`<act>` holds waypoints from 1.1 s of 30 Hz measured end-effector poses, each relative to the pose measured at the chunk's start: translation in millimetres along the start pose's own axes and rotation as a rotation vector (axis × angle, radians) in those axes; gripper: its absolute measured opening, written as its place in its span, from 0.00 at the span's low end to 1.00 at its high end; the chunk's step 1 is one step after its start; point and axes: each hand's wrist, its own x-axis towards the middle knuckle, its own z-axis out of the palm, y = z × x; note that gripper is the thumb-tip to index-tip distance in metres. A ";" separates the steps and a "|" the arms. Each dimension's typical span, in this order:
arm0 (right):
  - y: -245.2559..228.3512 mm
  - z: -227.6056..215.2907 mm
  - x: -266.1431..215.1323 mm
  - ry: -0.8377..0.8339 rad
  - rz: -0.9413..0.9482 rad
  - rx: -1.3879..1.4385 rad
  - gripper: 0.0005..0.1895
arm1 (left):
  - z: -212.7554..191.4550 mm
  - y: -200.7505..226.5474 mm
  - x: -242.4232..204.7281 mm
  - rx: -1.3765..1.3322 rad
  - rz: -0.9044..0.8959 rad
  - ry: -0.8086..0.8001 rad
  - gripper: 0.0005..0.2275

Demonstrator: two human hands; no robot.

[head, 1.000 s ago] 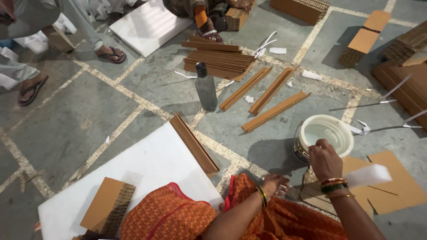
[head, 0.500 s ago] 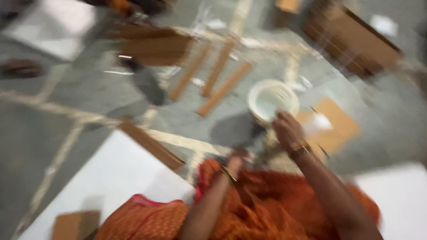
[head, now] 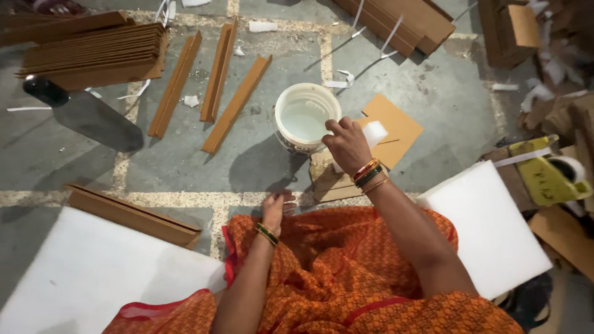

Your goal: The person sits on the floor and uses a white foam roller to apply a clear liquid from a bucket onto long, thin cardboard strips. They repeatedly dip the roller into the bucket and roll it along the cardboard pieces, which are scattered on the floor.

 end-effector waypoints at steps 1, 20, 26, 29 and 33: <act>0.6 -0.7 -0.7 -0.008 0.020 -0.026 0.04 | 0.3 -0.1 0.4 -0.007 -0.005 -0.007 0.10; 22.2 -4.8 2.2 -0.015 0.204 -0.074 0.17 | 8.1 0.3 -1.4 0.013 -0.010 0.003 0.09; 22.8 18.3 8.6 -0.129 0.250 -0.237 0.22 | 20.7 22.1 -16.2 0.063 -0.036 0.017 0.09; 28.5 20.5 9.5 -0.114 0.243 -0.236 0.23 | 28.2 35.2 -23.9 0.107 -0.064 0.033 0.09; 32.5 18.4 4.6 -0.100 0.248 -0.158 0.21 | 30.2 36.6 -29.0 0.108 -0.079 0.039 0.08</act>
